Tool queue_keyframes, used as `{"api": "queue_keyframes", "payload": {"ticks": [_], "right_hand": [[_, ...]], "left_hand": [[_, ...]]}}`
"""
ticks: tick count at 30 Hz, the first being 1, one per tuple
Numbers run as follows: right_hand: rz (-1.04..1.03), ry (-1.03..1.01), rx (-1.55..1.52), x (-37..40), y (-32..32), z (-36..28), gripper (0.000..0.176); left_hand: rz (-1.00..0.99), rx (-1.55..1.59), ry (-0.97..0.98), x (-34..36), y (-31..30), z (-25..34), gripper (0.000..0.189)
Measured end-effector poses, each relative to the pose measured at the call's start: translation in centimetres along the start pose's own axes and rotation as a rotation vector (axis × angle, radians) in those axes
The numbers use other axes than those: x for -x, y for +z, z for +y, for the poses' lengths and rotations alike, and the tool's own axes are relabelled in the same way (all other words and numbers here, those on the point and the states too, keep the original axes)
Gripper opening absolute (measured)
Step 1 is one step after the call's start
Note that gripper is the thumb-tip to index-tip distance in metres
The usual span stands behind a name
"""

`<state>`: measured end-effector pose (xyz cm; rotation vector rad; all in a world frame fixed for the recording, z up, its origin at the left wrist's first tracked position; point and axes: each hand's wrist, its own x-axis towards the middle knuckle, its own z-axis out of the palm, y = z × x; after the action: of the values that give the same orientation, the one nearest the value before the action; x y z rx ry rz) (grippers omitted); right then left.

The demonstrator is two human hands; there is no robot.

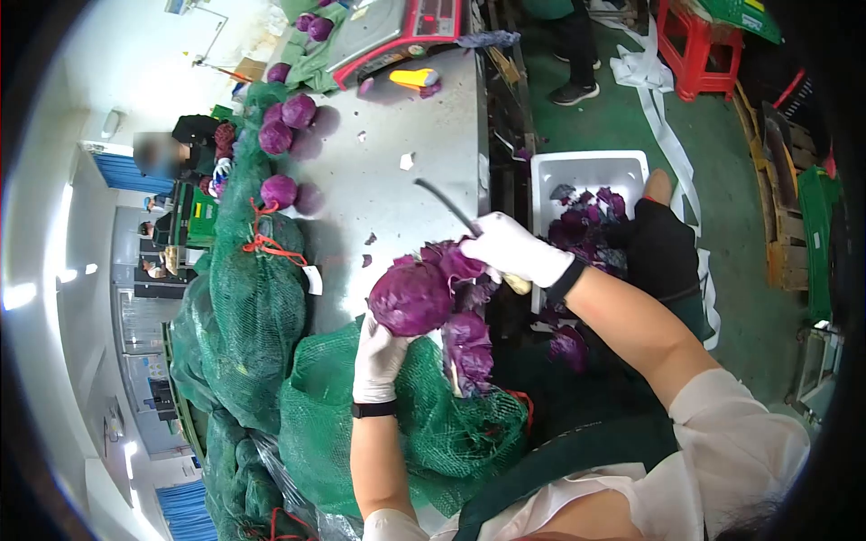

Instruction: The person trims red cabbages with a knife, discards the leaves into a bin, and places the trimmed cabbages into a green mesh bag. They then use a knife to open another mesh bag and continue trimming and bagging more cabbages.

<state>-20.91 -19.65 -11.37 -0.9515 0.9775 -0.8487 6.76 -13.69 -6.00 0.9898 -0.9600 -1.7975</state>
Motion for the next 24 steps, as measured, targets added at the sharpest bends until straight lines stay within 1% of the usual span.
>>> {"api": "queue_keyframes", "payload": {"ticks": [1, 2, 3, 5, 6, 8, 9, 10, 12, 13, 14, 16, 17, 18, 19, 20, 21, 22, 23, 24], "right_hand": [[0.026, 0.007, -0.070, 0.4, -0.7, 0.0, 0.014], [0.052, 0.017, -0.137, 1.0, -1.5, -0.1, 0.014], [0.058, 0.027, -0.200, 1.3, -2.2, 0.0, 0.014], [0.082, 0.014, -0.203, 1.4, -3.1, 0.3, 0.015], [0.094, 0.005, -0.187, 1.5, -3.3, 0.3, 0.016], [0.083, -0.010, -0.184, 1.8, -3.7, 0.3, 0.016], [0.109, -0.007, -0.157, 2.0, -3.9, 0.2, 0.015], [0.108, 0.000, -0.157, 2.1, -4.2, 0.6, 0.015], [0.198, -0.118, -0.028, 2.0, -5.2, 1.9, 0.014], [0.194, -0.096, 0.043, 3.0, -5.9, 0.9, 0.015], [0.202, -0.040, 0.050, 4.4, -6.4, -0.3, 0.018], [0.186, -0.060, 0.099, 4.7, -7.9, 0.2, 0.019], [0.197, -0.051, 0.143, 4.9, -8.6, 0.5, 0.020], [0.195, -0.045, 0.193, 5.0, -9.2, 0.9, 0.022], [0.232, -0.096, 0.192, 5.2, -9.4, 1.8, 0.024], [0.262, -0.094, 0.269, 5.7, -9.8, 1.8, 0.023], [0.254, -0.007, 0.239, 5.8, -10.3, 2.3, 0.022], [0.238, -0.023, 0.181, 5.7, -11.2, 3.9, 0.023], [0.234, -0.045, 0.202, 7.1, -10.9, 3.1, 0.023], [0.281, -0.014, 0.246, 6.9, -12.5, 5.3, 0.024]], "left_hand": [[0.084, 0.097, -0.003, -0.8, 0.5, 0.2, 0.077], [0.120, 0.120, 0.008, -1.8, 1.1, 0.7, 0.082], [0.099, 0.283, -0.023, -2.9, 1.0, 1.0, 0.082], [0.026, 0.565, -0.106, -4.9, 0.5, 2.0, 0.082], [0.015, 0.563, -0.099, -5.9, 0.9, 2.4, 0.082], [0.128, 0.556, 0.036, -7.4, 1.8, 3.3, 0.078], [0.057, 0.467, 0.090, -8.2, 1.1, 3.4, 0.075], [0.115, 0.501, 0.047, -8.5, 0.7, 3.8, 0.076], [0.293, 0.199, -0.063, -8.1, -1.0, 4.1, 0.075], [0.270, -0.081, 0.020, -7.1, 0.1, 4.3, 0.073], [0.404, -0.486, 0.109, -5.4, 1.5, 4.0, 0.086], [0.068, -1.050, 0.127, -2.5, 2.2, 3.6, 0.117], [-0.069, -1.394, 0.226, -2.3, -0.2, 2.1, 0.140], [-0.116, -1.715, 0.170, -1.6, 1.0, 1.7, 0.143], [-0.115, -1.749, 0.215, -1.6, 1.2, 0.7, 0.138], [-0.098, -1.787, 0.255, -1.8, 1.3, -0.1, 0.134], [-0.117, -1.741, 0.273, -2.2, 1.9, -0.3, 0.133], [-0.134, -1.698, 0.294, -2.7, 2.6, -0.8, 0.132], [-0.090, -1.667, 0.372, -3.1, 2.8, -2.7, 0.124], [0.095, -1.797, 0.367, -3.3, 6.3, -4.9, 0.113]]}}
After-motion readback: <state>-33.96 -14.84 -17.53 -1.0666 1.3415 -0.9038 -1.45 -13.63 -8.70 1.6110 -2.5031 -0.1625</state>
